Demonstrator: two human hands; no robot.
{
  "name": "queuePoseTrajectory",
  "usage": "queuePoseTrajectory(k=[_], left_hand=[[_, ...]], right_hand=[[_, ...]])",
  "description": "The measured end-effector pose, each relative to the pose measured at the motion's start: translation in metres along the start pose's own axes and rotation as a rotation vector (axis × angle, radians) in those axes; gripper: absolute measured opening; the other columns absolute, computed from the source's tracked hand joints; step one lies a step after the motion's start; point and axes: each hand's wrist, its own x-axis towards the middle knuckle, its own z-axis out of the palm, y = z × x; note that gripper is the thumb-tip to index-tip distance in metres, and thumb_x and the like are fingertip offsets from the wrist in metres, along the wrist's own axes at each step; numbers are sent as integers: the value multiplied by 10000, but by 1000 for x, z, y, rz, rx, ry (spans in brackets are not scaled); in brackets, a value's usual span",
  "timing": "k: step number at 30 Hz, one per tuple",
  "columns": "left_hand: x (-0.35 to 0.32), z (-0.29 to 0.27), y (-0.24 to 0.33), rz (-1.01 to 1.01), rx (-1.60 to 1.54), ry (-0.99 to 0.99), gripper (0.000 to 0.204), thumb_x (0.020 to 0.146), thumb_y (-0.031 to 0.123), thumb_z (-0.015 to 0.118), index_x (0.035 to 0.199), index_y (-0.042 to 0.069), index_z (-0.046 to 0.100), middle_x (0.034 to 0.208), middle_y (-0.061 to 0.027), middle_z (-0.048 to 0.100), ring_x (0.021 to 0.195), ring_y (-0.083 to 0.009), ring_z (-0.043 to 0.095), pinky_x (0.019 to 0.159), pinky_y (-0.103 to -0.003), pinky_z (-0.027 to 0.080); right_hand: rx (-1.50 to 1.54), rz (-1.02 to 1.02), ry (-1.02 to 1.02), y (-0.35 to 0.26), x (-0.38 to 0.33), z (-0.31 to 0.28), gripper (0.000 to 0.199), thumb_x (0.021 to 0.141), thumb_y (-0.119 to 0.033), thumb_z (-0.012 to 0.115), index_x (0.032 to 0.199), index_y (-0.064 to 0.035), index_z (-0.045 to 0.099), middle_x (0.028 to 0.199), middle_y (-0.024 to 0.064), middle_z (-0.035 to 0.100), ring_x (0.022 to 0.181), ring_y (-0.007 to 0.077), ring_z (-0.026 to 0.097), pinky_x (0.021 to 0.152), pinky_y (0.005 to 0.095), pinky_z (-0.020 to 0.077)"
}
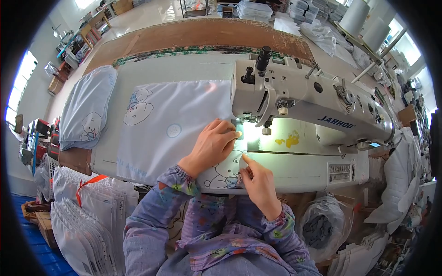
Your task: Use an industrial sewing machine to stitch patterns or labels onto fabric pieces.
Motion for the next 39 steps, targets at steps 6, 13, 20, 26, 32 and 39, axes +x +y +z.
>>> queuePoseTrajectory(k=[6, 13, 20, 26, 32, 39], left_hand=[[16, 1, -19, 38, -57, 43, 167, 806, 44, 686, 955, 60, 757, 1012, -68, 674, 990, -291, 638, 900, -421, 533], [41, -1, -41, 17, -72, -14, 139, 778, 44, 684, 903, 58, 742, 971, -91, 690, 939, -313, 660, 864, -434, 539], [106, -25, -163, -92, 354, 225, 188, 868, 247, 705, 908, 66, 742, 1085, -137, 690, 1091, -369, 623, 953, -466, 493], [68, -63, -166, -392, 620, -43, 261, 897, 332, 695, 956, 84, 750, 1164, -111, 651, 1179, -330, 585, 1022, -488, 442], [-49, -96, -50, -399, 825, -416, 263, 917, 325, 666, 845, 82, 737, 926, -101, 678, 973, -310, 657, 917, -459, 497], [-17, -49, 25, -165, 141, -144, 462, 837, 235, 774, 1228, 41, 625, 1255, -127, 606, 1191, -313, 584, 1056, -503, 455]], right_hand=[[-85, -35, 50, 5, 21, 5, 430, 931, -32, 694, 1354, 12, 628, 794, 177, 664, 665, 251, 648, 647, 360, 514], [-47, -56, 83, 9, 33, 4, 418, 944, -36, 689, 1354, 14, 625, 789, 165, 666, 637, 226, 627, 628, 343, 508], [92, -5, -80, -26, -12, -3, 473, 957, -68, 697, 1415, -33, 588, 792, 112, 666, 605, 146, 585, 576, 315, 479], [449, -51, -448, -34, -56, 18, 769, 911, -76, 777, 1589, -125, 418, 1062, 56, 715, 637, 92, 449, 595, 258, 444], [469, 298, -261, 19, -95, -19, 532, 898, -55, 754, 1414, -101, 635, 898, -19, 661, 637, 20, 446, 564, 230, 389], [338, 370, 146, 52, -95, -107, 378, 873, -1, 733, 1247, -59, 741, 765, -104, 550, 617, -4, 382, 542, 205, 301]])
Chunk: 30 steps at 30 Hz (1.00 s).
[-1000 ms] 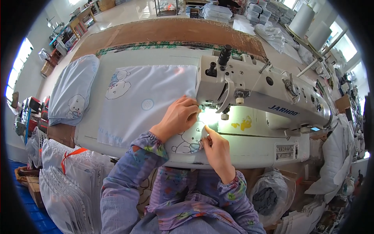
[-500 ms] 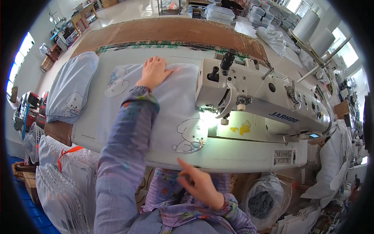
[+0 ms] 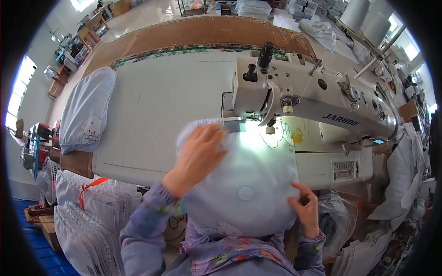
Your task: Use an industrial sewing machine to stitch patterns or labels onto fabric pieces.
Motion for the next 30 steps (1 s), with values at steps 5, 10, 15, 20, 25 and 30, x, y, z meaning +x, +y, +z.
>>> queuePoseTrajectory(k=[5, 10, 15, 20, 25, 30], left_hand=[[19, 48, -5, 53, 2, 31, 478, 904, 322, 736, 1284, 57, 618, 1342, -103, 585, 1347, -314, 507, 1203, -520, 333], [21, 48, -5, 73, -21, 29, 461, 925, 346, 716, 1279, 65, 624, 1339, -92, 586, 1362, -309, 499, 1197, -545, 330], [20, 45, -7, 58, -1, 47, 446, 917, 341, 725, 1261, 72, 635, 1338, -90, 590, 1356, -306, 506, 1190, -550, 339], [28, 45, -13, 90, -23, 54, 409, 897, 331, 746, 1204, 72, 665, 1292, -106, 621, 1279, -327, 562, 1177, -527, 365], [39, 48, -21, 104, -28, 79, 397, 891, 322, 750, 1180, 63, 668, 1259, -128, 634, 1236, -347, 574, 1179, -511, 365], [45, 45, -27, 92, -9, 27, 418, 912, 355, 723, 1190, 51, 657, 1297, -126, 600, 1312, -335, 530, 1182, -530, 351]], right_hand=[[-63, 29, -121, 2, -20, 27, 399, 876, -16, 752, 1273, -3, 706, 834, -97, 551, 676, 7, 394, 582, 202, 318], [10, 24, -84, 7, -21, 28, 398, 876, -19, 753, 1271, 1, 707, 886, -83, 585, 710, 8, 404, 612, 194, 335], [43, 100, -231, -9, -30, 22, 576, 841, 52, 761, 1395, 34, 603, 1149, 44, 705, 1040, 88, 606, 916, 243, 483], [-23, 44, -310, -3, -39, 24, 599, 816, 63, 772, 1391, 37, 605, 1154, 60, 711, 1061, 106, 611, 934, 259, 491], [25, 68, -254, -9, -29, 26, 538, 827, 56, 752, 1353, 32, 641, 1189, 66, 712, 1082, 113, 613, 959, 266, 482], [-7, 64, -288, -15, -25, 24, 542, 824, 48, 748, 1354, 28, 640, 1222, 84, 715, 1120, 131, 613, 1001, 279, 463]])
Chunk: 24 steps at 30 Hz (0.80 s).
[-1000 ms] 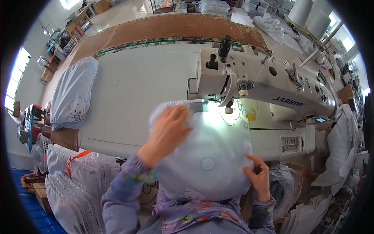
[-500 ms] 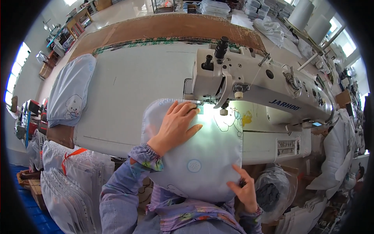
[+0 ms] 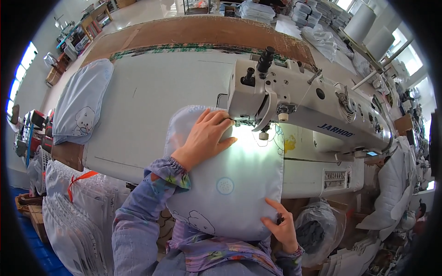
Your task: Use an industrial sewing machine to stitch patterns or labels onto fabric pieces.
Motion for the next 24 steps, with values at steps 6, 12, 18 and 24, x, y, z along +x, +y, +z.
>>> queuePoseTrajectory(k=[6, 12, 18, 24], left_hand=[[-1, -4, 5, 25, 28, 78, 442, 903, 353, 734, 1211, 47, 652, 1298, -133, 597, 1273, -347, 542, 1125, -494, 405], [-17, -2, 14, -105, 89, -9, 322, 917, 249, 727, 1187, 77, 700, 1223, -106, 627, 1162, -330, 576, 988, -465, 469], [-21, 4, 21, -11, 13, 112, 324, 907, 237, 742, 1187, 76, 711, 1236, -91, 647, 1173, -327, 594, 996, -449, 485], [-22, 6, 33, -50, -12, 109, 438, 859, 333, 794, 1207, 83, 700, 1263, -87, 640, 1193, -316, 588, 1027, -455, 468]], right_hand=[[93, 45, 9, 17, -6, -30, 388, 888, -60, 729, 1265, 24, 687, 1177, 94, 724, 1113, 157, 627, 1001, 302, 469], [-110, -187, 661, -38, 119, -43, 348, 991, -125, 638, 1312, 8, 645, 971, 72, 715, 894, 141, 654, 745, 345, 510], [-800, -606, 512, -59, 182, -47, 646, 924, -187, 759, 1487, -39, 477, 868, 116, 660, 720, 268, 661, 636, 411, 511], [-584, -137, 290, -33, 79, -70, 811, 854, -178, 806, 1555, -104, 406, 1261, 232, 677, 1073, 462, 675, 920, 470, 537]])
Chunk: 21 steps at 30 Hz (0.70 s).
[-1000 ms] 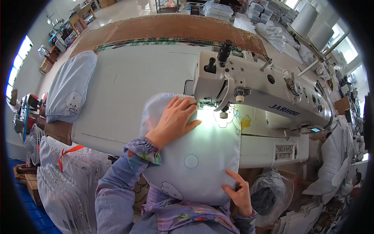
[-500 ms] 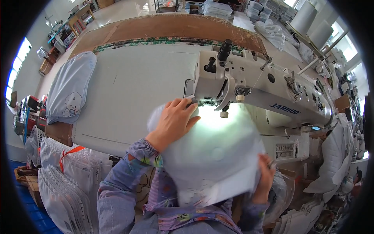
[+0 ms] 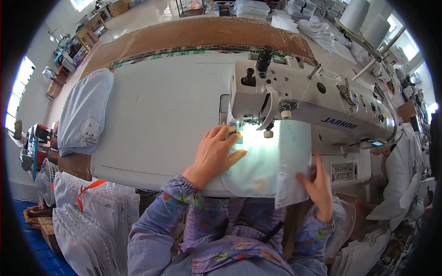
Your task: Use an industrial sewing machine to stitch patterns or labels onto fabric pieces.
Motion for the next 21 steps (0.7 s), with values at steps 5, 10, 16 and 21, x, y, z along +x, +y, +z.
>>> queuePoseTrajectory(k=[5, 10, 16, 21], left_hand=[[-2, 4, 8, -3, 51, 12, 415, 874, 352, 784, 1184, 87, 703, 1235, -79, 643, 1179, -300, 594, 1013, -445, 465], [-3, 7, 19, -29, 103, 27, 428, 887, 394, 751, 1177, 83, 707, 1226, -90, 651, 1186, -279, 594, 1019, -435, 436], [-6, 5, 8, -17, 119, 44, 418, 880, 396, 757, 1155, 88, 690, 1249, -85, 655, 1196, -267, 598, 1022, -436, 422], [1, 9, 0, 25, 121, 64, 419, 877, 408, 757, 1123, 80, 668, 1294, -98, 657, 1232, -265, 593, 1044, -452, 417]], right_hand=[[75, -7, 31, -6, -2, 8, 800, 838, -44, 773, 1560, -116, 435, 1410, 212, 622, 1191, 331, 658, 988, 396, 512], [142, -4, 92, 1, 11, 5, 758, 834, 43, 740, 1534, -84, 480, 1441, 180, 613, 1236, 231, 635, 1040, 350, 485], [140, -97, 88, -2, 0, 12, 703, 839, 46, 740, 1499, -71, 528, 1403, 185, 645, 1175, 216, 671, 992, 350, 519], [20, -150, 147, -2, 13, 14, 676, 847, 0, 743, 1487, -75, 538, 1396, 224, 636, 1186, 284, 687, 990, 380, 527]])
